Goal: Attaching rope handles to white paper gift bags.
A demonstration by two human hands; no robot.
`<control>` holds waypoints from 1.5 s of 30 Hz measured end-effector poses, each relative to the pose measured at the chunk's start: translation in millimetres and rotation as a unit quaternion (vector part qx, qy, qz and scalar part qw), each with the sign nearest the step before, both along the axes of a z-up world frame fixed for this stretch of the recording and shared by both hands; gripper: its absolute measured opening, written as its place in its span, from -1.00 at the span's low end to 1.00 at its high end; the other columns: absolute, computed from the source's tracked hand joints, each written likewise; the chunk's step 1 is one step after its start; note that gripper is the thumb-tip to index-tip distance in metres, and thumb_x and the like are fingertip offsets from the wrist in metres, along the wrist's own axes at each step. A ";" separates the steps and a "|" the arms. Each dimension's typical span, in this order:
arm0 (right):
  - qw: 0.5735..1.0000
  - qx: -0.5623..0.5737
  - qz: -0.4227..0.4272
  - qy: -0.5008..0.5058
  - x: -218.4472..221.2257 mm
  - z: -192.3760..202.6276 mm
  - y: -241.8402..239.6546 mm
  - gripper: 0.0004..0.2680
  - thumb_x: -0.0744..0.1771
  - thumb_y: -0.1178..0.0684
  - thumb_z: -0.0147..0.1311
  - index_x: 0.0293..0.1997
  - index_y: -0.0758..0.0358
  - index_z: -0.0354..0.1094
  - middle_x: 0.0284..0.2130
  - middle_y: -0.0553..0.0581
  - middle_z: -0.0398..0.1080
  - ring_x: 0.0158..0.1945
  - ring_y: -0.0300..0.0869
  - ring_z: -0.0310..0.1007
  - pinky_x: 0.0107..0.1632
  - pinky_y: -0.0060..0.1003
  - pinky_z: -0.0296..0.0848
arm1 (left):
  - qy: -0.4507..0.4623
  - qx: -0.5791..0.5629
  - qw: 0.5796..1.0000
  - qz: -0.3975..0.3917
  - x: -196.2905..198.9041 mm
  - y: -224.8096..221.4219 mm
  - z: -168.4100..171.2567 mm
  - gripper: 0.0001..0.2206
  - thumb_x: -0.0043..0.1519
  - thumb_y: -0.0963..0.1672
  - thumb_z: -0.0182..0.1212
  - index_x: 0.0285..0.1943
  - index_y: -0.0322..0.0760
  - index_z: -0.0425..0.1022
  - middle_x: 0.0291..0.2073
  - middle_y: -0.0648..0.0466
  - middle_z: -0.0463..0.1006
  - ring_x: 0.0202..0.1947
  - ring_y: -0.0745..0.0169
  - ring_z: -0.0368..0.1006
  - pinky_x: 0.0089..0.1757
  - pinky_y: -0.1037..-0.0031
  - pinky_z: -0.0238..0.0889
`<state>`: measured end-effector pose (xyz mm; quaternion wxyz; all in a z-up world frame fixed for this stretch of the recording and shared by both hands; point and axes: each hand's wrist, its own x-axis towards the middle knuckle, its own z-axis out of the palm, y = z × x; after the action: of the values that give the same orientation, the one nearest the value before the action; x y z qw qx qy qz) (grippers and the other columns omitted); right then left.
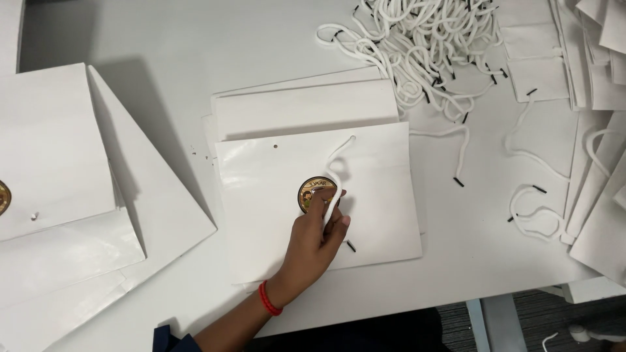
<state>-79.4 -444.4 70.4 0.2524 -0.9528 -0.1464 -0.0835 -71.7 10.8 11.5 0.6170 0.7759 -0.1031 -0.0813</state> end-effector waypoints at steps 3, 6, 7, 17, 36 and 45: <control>1.000 0.002 0.014 0.017 4.9 20.2 72.9 -0.70 0.33 0.11 0.13 0.21 0.14 0.35 0.15 0.13 0.46 0.13 -0.12 0.51 0.07 -0.15 0.57 | -0.009 -0.007 1.000 -0.006 -0.4 -0.9 2.2 -0.64 0.33 -0.22 0.14 0.28 -0.47 0.24 -0.58 0.11 0.34 -0.64 0.42 0.20 -0.49 0.49 0.13; 0.999 0.008 0.023 0.031 7.6 36.4 146.0 -0.68 0.32 0.10 0.12 0.22 0.13 0.34 0.17 0.13 0.45 0.16 -0.11 0.50 0.09 -0.13 0.58 | -0.003 -0.006 0.999 -0.033 -0.3 -0.3 14.5 -0.66 0.34 -0.19 0.14 0.27 -0.48 0.31 -0.55 0.09 0.43 -0.65 0.40 0.27 -0.49 0.49 0.17; 0.999 0.009 0.026 0.036 3.5 42.5 175.2 -0.68 0.31 0.10 0.12 0.22 0.13 0.33 0.18 0.13 0.45 0.17 -0.11 0.50 0.10 -0.12 0.58 | 0.016 -0.003 0.999 -0.052 0.5 -0.8 20.7 -0.67 0.34 -0.18 0.14 0.25 -0.48 0.33 -0.54 0.08 0.49 -0.66 0.39 0.32 -0.50 0.49 0.20; 0.953 -0.025 0.298 0.046 30.3 8.1 231.4 -0.60 0.22 0.24 0.18 0.21 0.14 0.37 -0.36 -0.01 0.46 -0.22 -0.18 0.50 0.43 0.24 0.08 | -0.089 0.106 0.976 -0.166 -17.2 23.1 64.4 -0.72 0.30 -0.21 0.18 0.20 -0.37 0.45 -0.32 -0.12 0.60 -0.49 -0.08 0.51 -0.42 0.26 0.35; 0.935 0.074 0.332 -0.096 42.5 4.5 288.9 -0.81 0.23 0.22 0.26 -0.12 0.35 0.49 -0.20 0.10 0.50 -0.19 -0.08 0.53 -0.21 -0.29 0.55 | 0.158 0.096 0.970 -0.160 6.1 33.5 85.7 -0.14 0.41 -0.11 0.08 0.65 -0.33 -0.63 -0.35 -0.18 0.60 -0.30 -0.09 0.57 -0.14 0.28 0.42; 0.965 0.183 0.184 -0.035 90.2 -1.5 313.7 -0.87 0.32 0.36 0.12 -0.11 0.34 0.49 -0.22 0.11 0.43 -0.21 -0.19 0.53 -0.16 -0.36 0.55 | -0.308 0.427 0.836 0.157 62.6 65.6 19.2 -0.31 0.19 -0.08 0.34 0.46 -0.47 0.12 0.27 -0.25 0.34 0.30 -0.17 0.24 0.28 -0.07 -0.07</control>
<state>10.8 -130.7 68.9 0.4284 -0.8433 -0.3104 -0.0946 -9.2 76.4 30.6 0.1651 0.9530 -0.1201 0.2238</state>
